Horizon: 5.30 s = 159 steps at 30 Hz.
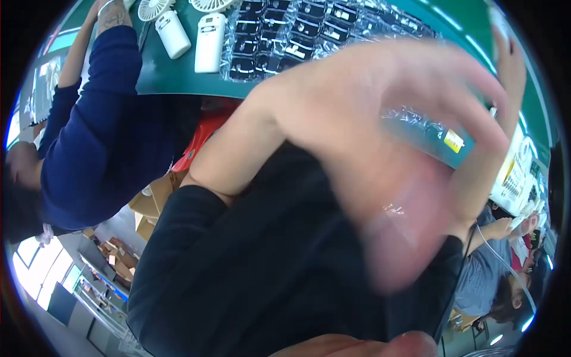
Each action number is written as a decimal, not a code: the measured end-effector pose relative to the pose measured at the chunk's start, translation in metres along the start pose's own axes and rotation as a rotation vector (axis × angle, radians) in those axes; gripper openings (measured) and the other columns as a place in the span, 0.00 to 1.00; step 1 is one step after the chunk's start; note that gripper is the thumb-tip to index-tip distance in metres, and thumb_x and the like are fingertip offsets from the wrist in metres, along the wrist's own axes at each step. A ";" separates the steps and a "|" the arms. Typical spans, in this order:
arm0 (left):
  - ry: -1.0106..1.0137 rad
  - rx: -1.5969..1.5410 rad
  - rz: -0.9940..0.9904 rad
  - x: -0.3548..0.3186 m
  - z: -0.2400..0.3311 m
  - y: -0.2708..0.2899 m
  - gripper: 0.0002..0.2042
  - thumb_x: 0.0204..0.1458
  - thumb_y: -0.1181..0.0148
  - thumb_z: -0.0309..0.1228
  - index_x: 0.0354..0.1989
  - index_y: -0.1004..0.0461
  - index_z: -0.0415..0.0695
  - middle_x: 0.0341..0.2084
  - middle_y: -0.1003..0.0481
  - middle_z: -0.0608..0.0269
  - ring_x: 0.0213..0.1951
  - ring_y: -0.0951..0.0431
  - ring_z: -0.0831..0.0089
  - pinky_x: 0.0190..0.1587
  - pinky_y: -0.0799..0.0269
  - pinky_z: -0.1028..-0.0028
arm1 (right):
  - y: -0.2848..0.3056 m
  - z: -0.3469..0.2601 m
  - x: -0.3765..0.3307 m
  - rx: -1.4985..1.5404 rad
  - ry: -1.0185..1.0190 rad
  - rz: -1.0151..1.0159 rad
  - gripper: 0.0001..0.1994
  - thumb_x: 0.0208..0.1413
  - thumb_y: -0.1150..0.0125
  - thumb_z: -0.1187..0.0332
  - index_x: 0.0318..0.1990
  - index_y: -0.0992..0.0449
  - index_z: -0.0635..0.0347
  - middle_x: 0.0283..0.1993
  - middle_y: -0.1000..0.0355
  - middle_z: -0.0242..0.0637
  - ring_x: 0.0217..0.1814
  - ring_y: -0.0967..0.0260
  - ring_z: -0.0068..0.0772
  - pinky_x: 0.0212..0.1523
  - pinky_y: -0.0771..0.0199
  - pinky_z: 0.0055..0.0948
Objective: Assembling small handheld portable fans and packaging them in plastic bags on a factory assembly line.
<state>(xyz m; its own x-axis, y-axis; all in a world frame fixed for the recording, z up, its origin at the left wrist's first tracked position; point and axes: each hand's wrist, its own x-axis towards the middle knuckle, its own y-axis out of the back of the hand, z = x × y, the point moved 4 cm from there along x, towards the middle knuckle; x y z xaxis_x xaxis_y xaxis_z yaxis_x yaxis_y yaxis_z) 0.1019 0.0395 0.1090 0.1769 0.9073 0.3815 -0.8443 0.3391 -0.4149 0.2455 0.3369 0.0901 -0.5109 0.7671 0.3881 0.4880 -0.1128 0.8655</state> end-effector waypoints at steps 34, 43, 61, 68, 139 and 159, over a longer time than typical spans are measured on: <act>0.172 0.215 0.853 -0.064 -0.001 0.142 0.18 0.66 0.54 0.39 0.50 0.31 0.35 0.43 0.21 0.48 0.47 0.19 0.61 0.54 0.24 0.61 | -0.017 -0.165 -0.101 0.580 0.050 -0.336 0.07 0.56 0.36 0.75 0.41 0.25 0.63 0.35 0.26 0.37 0.33 0.26 0.30 0.31 0.25 0.28; -0.178 -0.115 0.513 -0.033 -0.017 0.076 0.17 0.68 0.61 0.41 0.54 0.39 0.40 0.41 0.24 0.52 0.39 0.19 0.65 0.46 0.22 0.66 | 0.000 -0.184 -0.147 1.625 -0.186 -0.135 0.11 0.60 0.40 0.77 0.48 0.29 0.70 0.35 0.23 0.45 0.32 0.24 0.29 0.22 0.25 0.22; -0.267 0.184 0.612 -0.006 -0.043 0.002 0.23 0.59 0.49 0.28 0.62 0.47 0.41 0.52 0.34 0.60 0.50 0.31 0.77 0.53 0.31 0.72 | 0.016 -0.167 -0.188 1.397 -0.309 0.149 0.05 0.57 0.34 0.78 0.39 0.24 0.67 0.34 0.25 0.31 0.35 0.30 0.15 0.37 0.30 0.15; -0.233 0.168 0.563 -0.007 -0.044 -0.001 0.23 0.59 0.49 0.29 0.62 0.47 0.42 0.53 0.34 0.60 0.51 0.31 0.76 0.53 0.31 0.72 | 0.014 -0.161 -0.194 1.430 -0.317 0.101 0.05 0.57 0.35 0.77 0.37 0.26 0.66 0.35 0.25 0.31 0.35 0.30 0.15 0.36 0.31 0.15; 0.017 -0.011 0.548 -0.010 -0.043 0.009 0.12 0.59 0.40 0.33 0.44 0.22 0.36 0.33 0.19 0.60 0.26 0.21 0.79 0.20 0.30 0.81 | 0.001 -0.165 -0.210 1.443 -0.350 -0.194 0.15 0.68 0.50 0.62 0.49 0.26 0.67 0.27 0.26 0.37 0.18 0.30 0.24 0.17 0.30 0.21; 0.107 0.078 0.422 -0.012 -0.049 -0.003 0.13 0.63 0.44 0.32 0.47 0.22 0.35 0.33 0.20 0.62 0.25 0.26 0.82 0.25 0.33 0.81 | 0.013 -0.157 -0.222 1.603 -0.402 -0.245 0.13 0.63 0.41 0.63 0.45 0.27 0.66 0.28 0.26 0.36 0.19 0.29 0.22 0.15 0.31 0.20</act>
<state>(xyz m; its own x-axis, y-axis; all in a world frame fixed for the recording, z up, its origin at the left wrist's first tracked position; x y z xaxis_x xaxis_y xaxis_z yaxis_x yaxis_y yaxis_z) 0.1268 0.0396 0.0649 -0.1437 0.9842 0.1031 -0.8889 -0.0826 -0.4506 0.2541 0.0657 0.0647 -0.6011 0.7989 -0.0187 0.7409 0.5484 -0.3878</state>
